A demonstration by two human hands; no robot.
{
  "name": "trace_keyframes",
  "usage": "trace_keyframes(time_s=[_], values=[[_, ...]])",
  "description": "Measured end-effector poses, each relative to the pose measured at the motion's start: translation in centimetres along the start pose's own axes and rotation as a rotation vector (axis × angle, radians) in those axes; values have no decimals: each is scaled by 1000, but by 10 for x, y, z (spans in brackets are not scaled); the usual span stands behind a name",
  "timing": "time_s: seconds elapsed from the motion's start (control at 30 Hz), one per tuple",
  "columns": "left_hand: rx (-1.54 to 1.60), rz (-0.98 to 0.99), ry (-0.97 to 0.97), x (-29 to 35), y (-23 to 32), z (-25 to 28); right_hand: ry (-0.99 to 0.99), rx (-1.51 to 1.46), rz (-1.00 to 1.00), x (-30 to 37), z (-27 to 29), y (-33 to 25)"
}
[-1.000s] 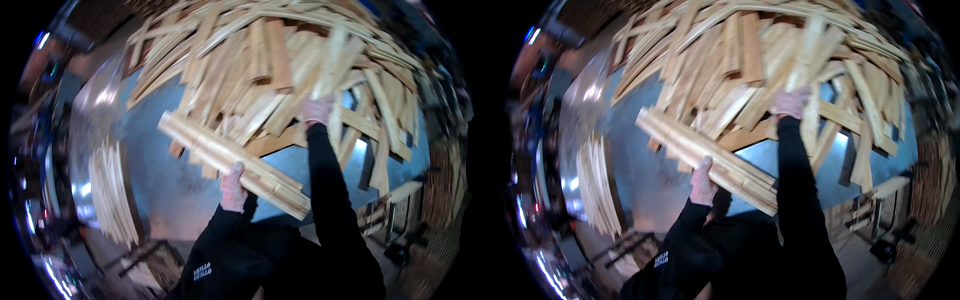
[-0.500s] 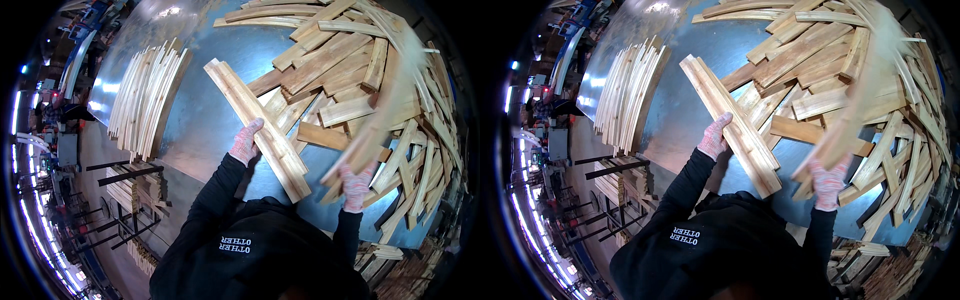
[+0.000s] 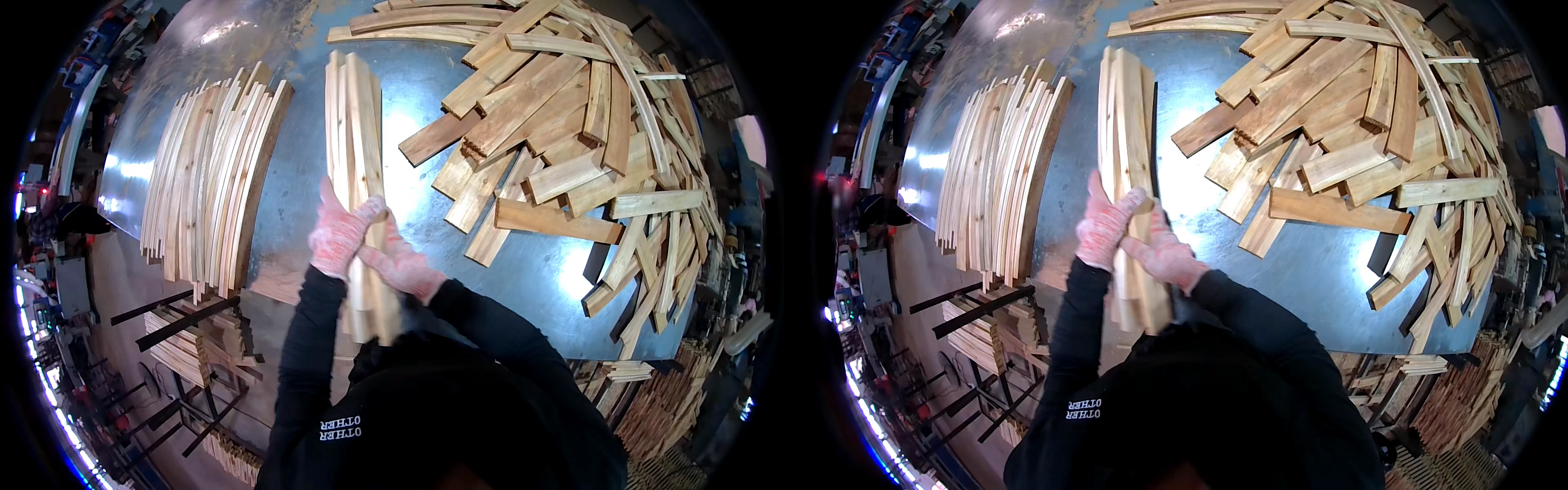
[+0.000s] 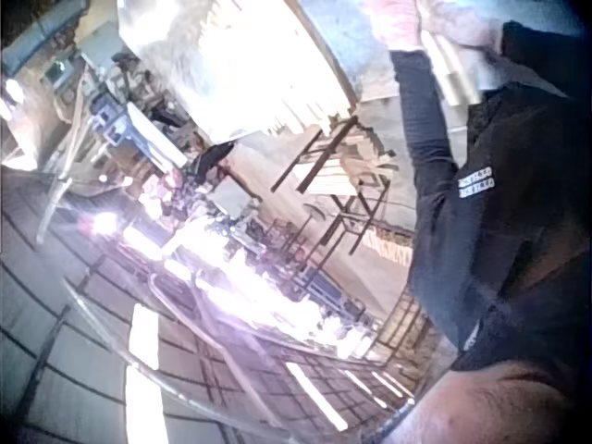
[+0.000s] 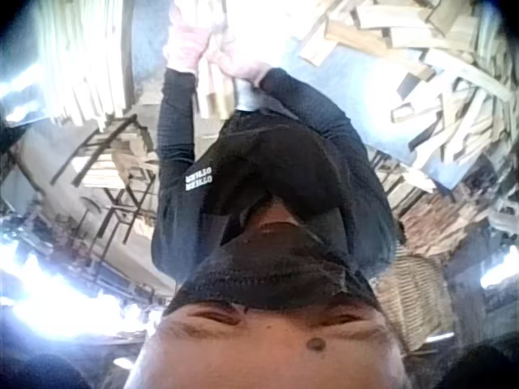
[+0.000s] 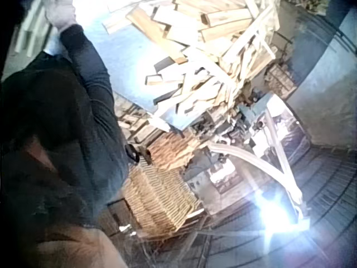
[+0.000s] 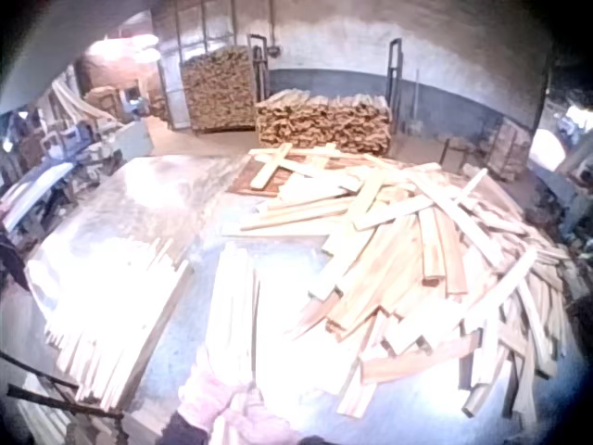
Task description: The person repeatedly picks up thin wooden planks from a large pile on a metal table and stacks them into a neat pile. The person uses both hands to gather and align the planks, working continuously to organize the scattered pieces.
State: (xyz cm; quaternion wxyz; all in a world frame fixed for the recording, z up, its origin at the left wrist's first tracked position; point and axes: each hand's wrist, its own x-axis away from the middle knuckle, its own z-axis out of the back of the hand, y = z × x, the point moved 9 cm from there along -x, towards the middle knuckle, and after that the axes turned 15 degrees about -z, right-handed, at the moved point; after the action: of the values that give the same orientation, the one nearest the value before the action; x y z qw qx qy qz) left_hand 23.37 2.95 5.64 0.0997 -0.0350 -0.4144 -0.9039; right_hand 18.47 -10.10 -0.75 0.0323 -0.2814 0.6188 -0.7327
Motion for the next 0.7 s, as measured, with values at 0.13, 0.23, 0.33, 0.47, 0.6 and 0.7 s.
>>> trace_keyframes(time_s=[0.13, 0.23, 0.33, 0.47, 0.6, 0.7], values=[[-428, 41, -205, -10, -7, 23, -185, 442, -413, -9, -38, -18], [-618, -51, -159, 2, -18, 10, -328, 679, -458, -4, -38, -26], [-636, 15, -150, 20, -33, 5, -254, 655, -345, 6, -21, -14], [11, 89, -145, 20, -42, 12, -105, 53, -549, 9, 17, 44], [1839, 225, -465, 36, -15, -18, -190, -577, -396, -11, -2, 48], [1984, 319, -134, 33, -56, -36, -101, -372, -294, -14, -7, -33]])
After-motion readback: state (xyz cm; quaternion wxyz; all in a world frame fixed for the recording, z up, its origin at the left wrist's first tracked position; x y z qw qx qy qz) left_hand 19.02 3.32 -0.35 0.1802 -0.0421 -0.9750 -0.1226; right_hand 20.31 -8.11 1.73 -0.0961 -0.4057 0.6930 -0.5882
